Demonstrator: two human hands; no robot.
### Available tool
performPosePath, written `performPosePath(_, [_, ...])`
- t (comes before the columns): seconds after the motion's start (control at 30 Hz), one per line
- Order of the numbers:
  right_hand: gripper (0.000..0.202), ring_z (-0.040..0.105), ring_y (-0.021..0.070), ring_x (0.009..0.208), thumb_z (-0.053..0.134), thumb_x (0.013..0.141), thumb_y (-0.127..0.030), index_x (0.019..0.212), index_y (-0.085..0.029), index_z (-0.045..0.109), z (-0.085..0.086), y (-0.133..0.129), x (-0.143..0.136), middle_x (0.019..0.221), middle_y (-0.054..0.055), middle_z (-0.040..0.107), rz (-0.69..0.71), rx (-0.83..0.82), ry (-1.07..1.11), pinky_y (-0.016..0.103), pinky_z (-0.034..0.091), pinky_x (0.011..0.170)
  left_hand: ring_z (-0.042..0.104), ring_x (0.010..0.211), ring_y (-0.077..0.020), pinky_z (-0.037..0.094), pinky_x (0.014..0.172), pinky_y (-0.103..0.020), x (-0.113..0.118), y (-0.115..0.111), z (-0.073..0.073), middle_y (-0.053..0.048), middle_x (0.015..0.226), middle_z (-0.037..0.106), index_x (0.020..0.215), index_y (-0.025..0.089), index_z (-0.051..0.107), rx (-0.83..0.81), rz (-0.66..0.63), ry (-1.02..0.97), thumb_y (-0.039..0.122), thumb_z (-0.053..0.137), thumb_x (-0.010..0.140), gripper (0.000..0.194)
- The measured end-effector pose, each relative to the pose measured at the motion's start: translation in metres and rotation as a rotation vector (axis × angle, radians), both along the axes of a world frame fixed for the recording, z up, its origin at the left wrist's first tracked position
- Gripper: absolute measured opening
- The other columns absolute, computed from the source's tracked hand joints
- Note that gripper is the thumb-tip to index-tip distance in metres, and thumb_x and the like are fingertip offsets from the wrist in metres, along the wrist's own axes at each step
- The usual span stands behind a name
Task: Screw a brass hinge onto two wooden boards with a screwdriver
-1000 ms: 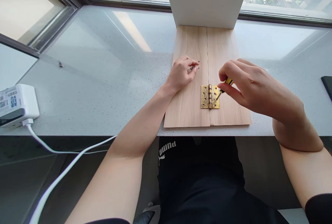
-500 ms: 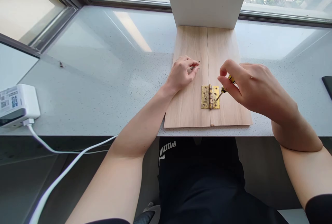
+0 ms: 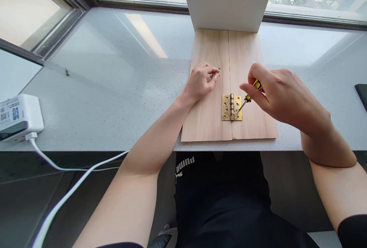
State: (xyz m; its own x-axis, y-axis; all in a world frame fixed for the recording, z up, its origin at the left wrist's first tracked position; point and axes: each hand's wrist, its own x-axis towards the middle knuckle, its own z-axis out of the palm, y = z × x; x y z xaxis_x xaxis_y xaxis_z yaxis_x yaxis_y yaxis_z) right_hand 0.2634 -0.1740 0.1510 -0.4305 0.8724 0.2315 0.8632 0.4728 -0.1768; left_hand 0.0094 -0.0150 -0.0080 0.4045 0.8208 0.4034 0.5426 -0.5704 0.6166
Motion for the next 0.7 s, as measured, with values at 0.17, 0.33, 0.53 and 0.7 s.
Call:
performPosePath(0.17, [0.006, 0.057, 0.0212, 0.078, 0.055, 0.116, -0.019, 0.115, -0.025, 0.055, 0.0013, -0.0028, 0.0070, 0.098, 0.006, 0.071, 0.178, 0.023, 0.065, 0.038, 0.041, 0.071, 0.080, 0.125, -0.0326, 0.064, 0.121, -0.054, 0.0012, -0.0009, 0.0014, -0.012, 0.125, 0.086, 0.121, 0.022, 0.088, 0.004, 0.014, 0.016, 0.018, 0.075, 0.112, 0.017])
performPosePath(0.33, [0.015, 0.058, 0.0230, 0.082, 0.056, 0.109, -0.013, 0.118, -0.025, 0.056, 0.0013, -0.0050, 0.0053, 0.105, 0.008, 0.072, 0.157, 0.057, 0.066, 0.040, 0.044, 0.077, 0.079, 0.124, -0.0321, 0.064, 0.119, -0.053, 0.0013, 0.0004, -0.0006, -0.012, 0.123, 0.086, 0.121, 0.022, 0.088, 0.016, 0.018, 0.022, 0.017, 0.075, 0.112, 0.017])
performPosePath(0.53, [0.026, 0.036, 0.0164, 0.063, 0.061, 0.122, -0.039, 0.100, -0.025, 0.057, 0.0005, -0.0016, 0.0016, 0.075, 0.000, 0.056, -0.045, 0.042, -0.013, 0.037, 0.026, 0.065, 0.079, 0.125, -0.0319, 0.066, 0.118, -0.051, 0.0001, 0.0020, -0.0032, -0.012, 0.124, 0.085, 0.123, 0.021, 0.089, 0.020, 0.005, 0.010, 0.016, 0.075, 0.112, 0.018])
performPosePath(0.7, [0.008, 0.048, 0.0181, 0.069, 0.055, 0.113, -0.018, 0.117, -0.023, 0.059, 0.0019, -0.0048, 0.0051, 0.088, 0.002, 0.066, 0.114, 0.009, 0.036, 0.036, 0.035, 0.068, 0.080, 0.124, -0.0326, 0.065, 0.119, -0.053, 0.0008, 0.0013, -0.0026, -0.013, 0.124, 0.085, 0.121, 0.021, 0.089, 0.021, -0.001, -0.001, 0.015, 0.076, 0.112, 0.016])
